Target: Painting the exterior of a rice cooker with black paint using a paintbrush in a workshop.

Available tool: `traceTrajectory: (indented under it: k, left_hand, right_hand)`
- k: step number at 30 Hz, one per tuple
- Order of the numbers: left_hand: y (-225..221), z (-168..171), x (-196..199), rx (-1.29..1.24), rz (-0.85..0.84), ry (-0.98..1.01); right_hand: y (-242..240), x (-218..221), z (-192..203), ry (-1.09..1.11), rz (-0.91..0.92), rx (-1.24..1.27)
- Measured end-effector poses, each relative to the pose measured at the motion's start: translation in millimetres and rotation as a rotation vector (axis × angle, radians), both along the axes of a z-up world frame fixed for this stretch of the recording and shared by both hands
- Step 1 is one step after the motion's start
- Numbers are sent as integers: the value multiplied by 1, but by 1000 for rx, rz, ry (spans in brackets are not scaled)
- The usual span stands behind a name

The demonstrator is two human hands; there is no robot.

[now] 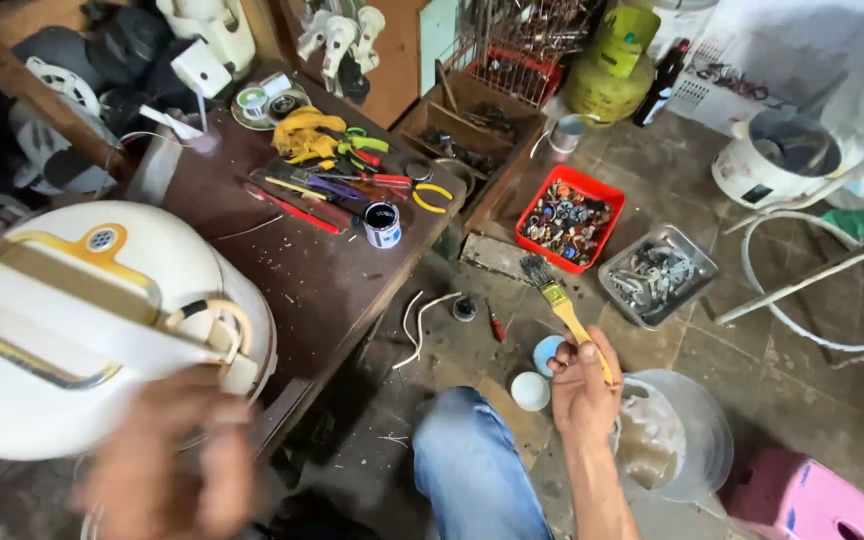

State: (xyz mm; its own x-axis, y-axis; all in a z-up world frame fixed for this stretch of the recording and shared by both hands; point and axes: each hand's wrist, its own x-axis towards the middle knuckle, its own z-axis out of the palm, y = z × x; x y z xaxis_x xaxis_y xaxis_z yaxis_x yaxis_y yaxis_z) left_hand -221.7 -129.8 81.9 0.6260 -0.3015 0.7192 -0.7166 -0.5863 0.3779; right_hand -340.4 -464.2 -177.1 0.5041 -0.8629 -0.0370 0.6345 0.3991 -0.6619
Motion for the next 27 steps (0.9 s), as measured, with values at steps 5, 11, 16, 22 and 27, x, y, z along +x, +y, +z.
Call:
traceTrajectory:
  k: [5,11,16,22,27]
  left_hand:
    - [-64,-49,-29,-185,-455,164]
    - [-69,-76,-48,-215,-481,558]
    - [-87,-88,-59,-398,-420,856]
    - [-96,-111,-65,-577,-521,1116]
    - [-71,-135,-52,-646,-366,1253]
  right_hand:
    - [26,-8,26,-91,19,-139]
    - [47,-7,44,-155,123,-72]
    - [80,-6,61,-175,240,265]
    - [151,-2,76,61,410,584]
    - [191,-4,40,241,601,743]
